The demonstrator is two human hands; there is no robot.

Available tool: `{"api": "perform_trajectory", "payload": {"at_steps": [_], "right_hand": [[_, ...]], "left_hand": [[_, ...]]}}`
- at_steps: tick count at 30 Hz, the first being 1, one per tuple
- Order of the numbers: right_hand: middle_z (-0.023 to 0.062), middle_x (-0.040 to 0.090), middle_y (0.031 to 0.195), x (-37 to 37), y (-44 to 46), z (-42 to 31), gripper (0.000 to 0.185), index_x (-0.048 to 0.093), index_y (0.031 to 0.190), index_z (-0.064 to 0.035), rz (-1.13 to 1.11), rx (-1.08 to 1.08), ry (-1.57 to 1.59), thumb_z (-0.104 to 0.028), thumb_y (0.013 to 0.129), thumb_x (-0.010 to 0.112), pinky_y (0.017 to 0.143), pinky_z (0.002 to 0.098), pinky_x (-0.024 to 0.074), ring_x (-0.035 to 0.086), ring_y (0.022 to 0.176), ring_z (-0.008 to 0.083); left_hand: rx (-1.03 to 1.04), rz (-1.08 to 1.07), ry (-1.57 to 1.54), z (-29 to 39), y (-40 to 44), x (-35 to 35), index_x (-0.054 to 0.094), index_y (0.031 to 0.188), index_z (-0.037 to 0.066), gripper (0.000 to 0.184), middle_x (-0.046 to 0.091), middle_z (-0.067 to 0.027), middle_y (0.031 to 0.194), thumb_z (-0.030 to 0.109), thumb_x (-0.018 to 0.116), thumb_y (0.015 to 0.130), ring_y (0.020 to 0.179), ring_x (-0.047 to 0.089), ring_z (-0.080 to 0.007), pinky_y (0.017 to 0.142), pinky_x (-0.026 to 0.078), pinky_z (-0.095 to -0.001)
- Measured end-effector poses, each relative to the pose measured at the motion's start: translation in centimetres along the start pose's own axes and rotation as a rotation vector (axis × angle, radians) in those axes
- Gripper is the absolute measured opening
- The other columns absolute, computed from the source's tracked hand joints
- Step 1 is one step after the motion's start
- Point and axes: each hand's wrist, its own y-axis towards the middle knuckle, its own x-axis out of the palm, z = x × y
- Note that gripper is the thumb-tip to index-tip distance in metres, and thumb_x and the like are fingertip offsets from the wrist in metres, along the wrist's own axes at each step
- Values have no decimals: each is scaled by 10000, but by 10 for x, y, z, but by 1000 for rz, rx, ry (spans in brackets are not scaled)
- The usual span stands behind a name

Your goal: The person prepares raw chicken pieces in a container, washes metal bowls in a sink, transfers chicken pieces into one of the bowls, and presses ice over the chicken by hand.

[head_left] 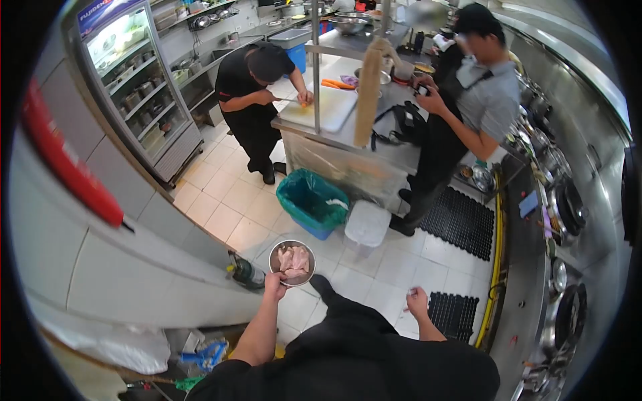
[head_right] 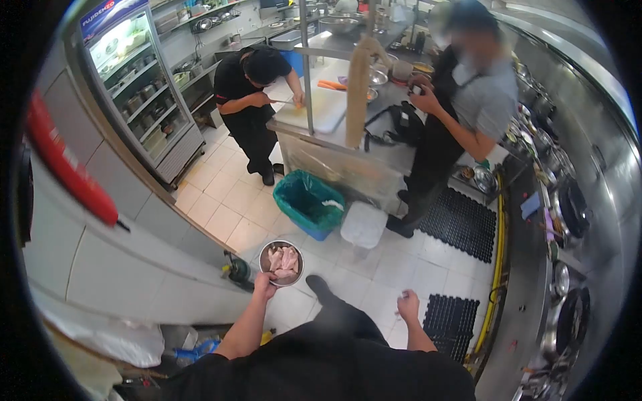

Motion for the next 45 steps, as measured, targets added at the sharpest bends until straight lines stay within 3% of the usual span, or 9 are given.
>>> {"api": "perform_trajectory", "payload": {"at_steps": [10,13,14,17,28,30,38,42,45], "right_hand": [[179,541,1167,188,296,-527,653,449,1336,59,667,-802,-17,-178,832,790,965,386,434,542,1084,284],[176,600,1162,208,335,-596,462,512,1228,54,731,-579,185,-81,837,717,706,372,597,636,936,255],[182,634,1139,216,354,-596,444,533,1235,60,742,-641,355,-64,836,685,542,334,603,675,889,254],[246,613,1319,240,366,-600,498,530,1326,108,985,-683,203,-58,869,641,1081,425,445,610,1188,330],[73,765,973,285,373,-675,261,761,1028,22,1259,-311,-397,-156,906,615,835,337,534,698,924,170],[225,739,959,284,386,-681,358,762,1027,-34,1478,-253,-394,-345,907,632,787,505,531,704,890,398],[296,704,1048,249,386,-676,513,731,1030,54,1594,322,-520,-408,837,619,887,562,485,651,986,498],[310,601,1317,246,342,-630,610,549,1340,63,1395,326,-834,-334,879,594,992,485,462,579,1211,439],[280,641,1243,384,297,-698,511,571,1248,76,1574,466,-73,-227,842,637,938,464,485,621,1118,403]], "left_hand": [[133,340,-159,242,234,-14,497,1032,-18,391,511,-168,1020,-59,526,644,897,579,-376,832,537,-640],[180,395,-243,343,284,-46,415,1271,-72,624,472,-263,1202,-45,489,652,1124,551,-510,961,494,-709],[205,458,-251,375,301,-53,404,1297,-76,652,470,-280,1220,-48,476,650,1182,529,-536,971,486,-718],[232,520,-206,452,383,-115,426,1365,-34,588,511,-261,1234,-30,493,780,1113,593,-519,889,519,-732],[319,365,-112,828,644,-9,407,1475,147,677,432,-257,1428,-59,558,849,1201,534,-535,871,509,-758],[331,328,-137,908,710,27,389,1482,140,729,422,-258,1436,-88,525,803,1210,524,-540,888,503,-759],[340,184,44,1111,881,84,376,1467,58,812,426,-259,1420,-121,475,682,1241,481,-550,932,439,-792],[203,238,193,1143,993,-31,450,1397,-2,471,500,-223,1314,146,553,961,1212,539,-452,987,462,-721],[118,196,178,1138,990,-90,517,1367,55,445,570,-191,1314,258,548,972,1120,605,-449,947,515,-675]]}}
